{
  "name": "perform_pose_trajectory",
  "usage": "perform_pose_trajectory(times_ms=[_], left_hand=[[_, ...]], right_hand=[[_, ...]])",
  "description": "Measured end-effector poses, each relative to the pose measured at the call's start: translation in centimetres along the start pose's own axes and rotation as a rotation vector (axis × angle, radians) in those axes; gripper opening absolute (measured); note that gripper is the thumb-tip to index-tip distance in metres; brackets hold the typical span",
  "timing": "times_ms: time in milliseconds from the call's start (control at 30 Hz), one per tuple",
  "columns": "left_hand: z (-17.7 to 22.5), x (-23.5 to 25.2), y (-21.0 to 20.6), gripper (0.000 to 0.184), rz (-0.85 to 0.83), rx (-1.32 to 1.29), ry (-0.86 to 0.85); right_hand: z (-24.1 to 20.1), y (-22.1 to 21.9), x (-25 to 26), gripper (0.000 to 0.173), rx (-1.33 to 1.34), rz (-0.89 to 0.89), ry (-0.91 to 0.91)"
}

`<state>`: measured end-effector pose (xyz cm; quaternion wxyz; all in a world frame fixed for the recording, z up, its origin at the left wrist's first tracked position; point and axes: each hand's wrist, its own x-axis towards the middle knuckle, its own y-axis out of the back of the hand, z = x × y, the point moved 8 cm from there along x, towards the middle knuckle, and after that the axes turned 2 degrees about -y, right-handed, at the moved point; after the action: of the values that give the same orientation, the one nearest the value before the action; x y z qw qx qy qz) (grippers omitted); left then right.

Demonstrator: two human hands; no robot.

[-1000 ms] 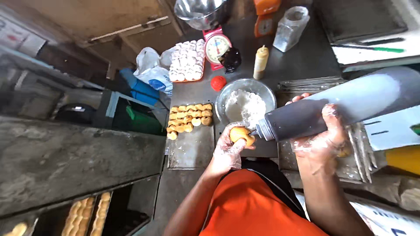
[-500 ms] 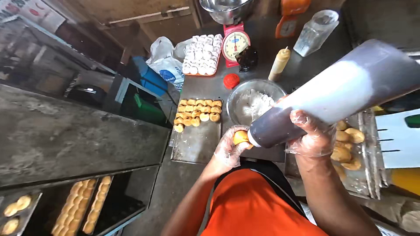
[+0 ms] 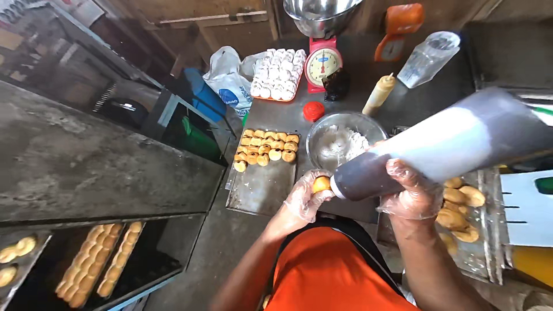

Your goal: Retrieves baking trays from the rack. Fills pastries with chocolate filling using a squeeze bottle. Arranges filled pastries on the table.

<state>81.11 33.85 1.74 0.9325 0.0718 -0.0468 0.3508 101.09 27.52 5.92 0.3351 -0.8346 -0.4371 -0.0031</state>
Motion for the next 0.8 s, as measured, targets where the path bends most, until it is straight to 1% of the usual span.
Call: perform_pose_trajectory(times_ms=[33, 67, 100, 133, 167, 200, 233, 267, 333, 400, 433, 467, 500, 567, 600, 633, 667, 700, 733, 800], left_hand=[[-0.5, 0.0, -0.4, 0.045, 0.059, -0.115, -0.002], [-1.1, 0.0, -0.9, 0.046, 0.132, -0.248, -0.01], [-1.6, -0.1, -1.5, 0.046, 0.19, -0.406, -0.017], [-1.9, -0.3, -2.2, 0.042, 0.233, -0.558, -0.013], [-1.8, -0.4, -2.7, 0.036, 0.248, -0.679, 0.002], [-1.6, -0.4, -2.8, 0.033, 0.235, -0.734, 0.008], [-1.4, -0.3, -2.3, 0.032, 0.188, -0.707, 0.004], [-1.2, -0.3, -1.6, 0.034, 0.126, -0.614, -0.002], [-0.5, -0.4, -0.3, 0.039, -0.032, -0.334, 0.032], [0.4, -0.7, 0.0, 0.04, -0.147, -0.076, 0.097], [0.7, -0.7, -0.1, 0.041, -0.167, -0.014, 0.102], [0.6, -0.7, -0.3, 0.041, -0.155, -0.01, 0.097], [0.3, -0.7, -0.5, 0.043, -0.113, -0.059, 0.084], [-0.5, -0.6, -0.7, 0.042, 0.014, -0.272, 0.043], [-0.7, -0.6, -0.9, 0.037, 0.08, -0.425, 0.019], [-0.9, -0.7, -1.3, 0.034, 0.121, -0.564, 0.003], [-0.9, -0.8, -1.5, 0.031, 0.131, -0.652, -0.005], [-1.0, -0.8, -1.4, 0.029, 0.118, -0.671, -0.012], [-1.0, -0.7, -1.0, 0.029, 0.092, -0.619, -0.014], [-1.0, -0.7, 0.2, 0.038, 0.002, -0.39, 0.005]], right_hand=[[-0.2, -0.2, -0.1, 0.03, 0.019, 0.032, 0.029], [-0.2, -0.3, 0.0, 0.03, 0.055, 0.075, 0.034], [-0.3, -0.3, 0.1, 0.033, 0.099, 0.11, 0.02], [-0.4, -0.3, 0.3, 0.035, 0.134, 0.14, -0.005], [-0.4, -0.4, 0.4, 0.036, 0.157, 0.142, -0.032], [-0.4, -0.5, 0.7, 0.036, 0.176, 0.127, -0.057], [-0.4, -0.6, 0.9, 0.035, 0.187, 0.096, -0.083], [-0.4, -0.6, 1.0, 0.035, 0.18, 0.04, -0.108], [-0.4, -0.7, 1.0, 0.035, 0.101, -0.126, -0.162], [-0.4, -0.8, 0.8, 0.036, 0.011, -0.247, -0.154], [-0.5, -1.1, 0.7, 0.035, -0.021, -0.248, -0.128], [-0.7, -1.4, 0.6, 0.034, -0.031, -0.223, -0.091], [-0.8, -1.7, 0.5, 0.033, -0.022, -0.177, -0.049], [-0.8, -1.9, 0.5, 0.033, 0.053, -0.061, -0.006], [-0.8, -1.8, 0.5, 0.035, 0.091, 0.009, -0.003], [-0.7, -1.8, 0.6, 0.035, 0.123, 0.056, -0.013], [-0.5, -1.8, 0.7, 0.036, 0.146, 0.065, -0.031], [-0.3, -1.8, 0.8, 0.037, 0.155, 0.033, -0.058], [-0.1, -2.0, 1.0, 0.037, 0.144, -0.034, -0.088], [0.0, -2.4, 1.2, 0.035, 0.068, -0.188, -0.115]])
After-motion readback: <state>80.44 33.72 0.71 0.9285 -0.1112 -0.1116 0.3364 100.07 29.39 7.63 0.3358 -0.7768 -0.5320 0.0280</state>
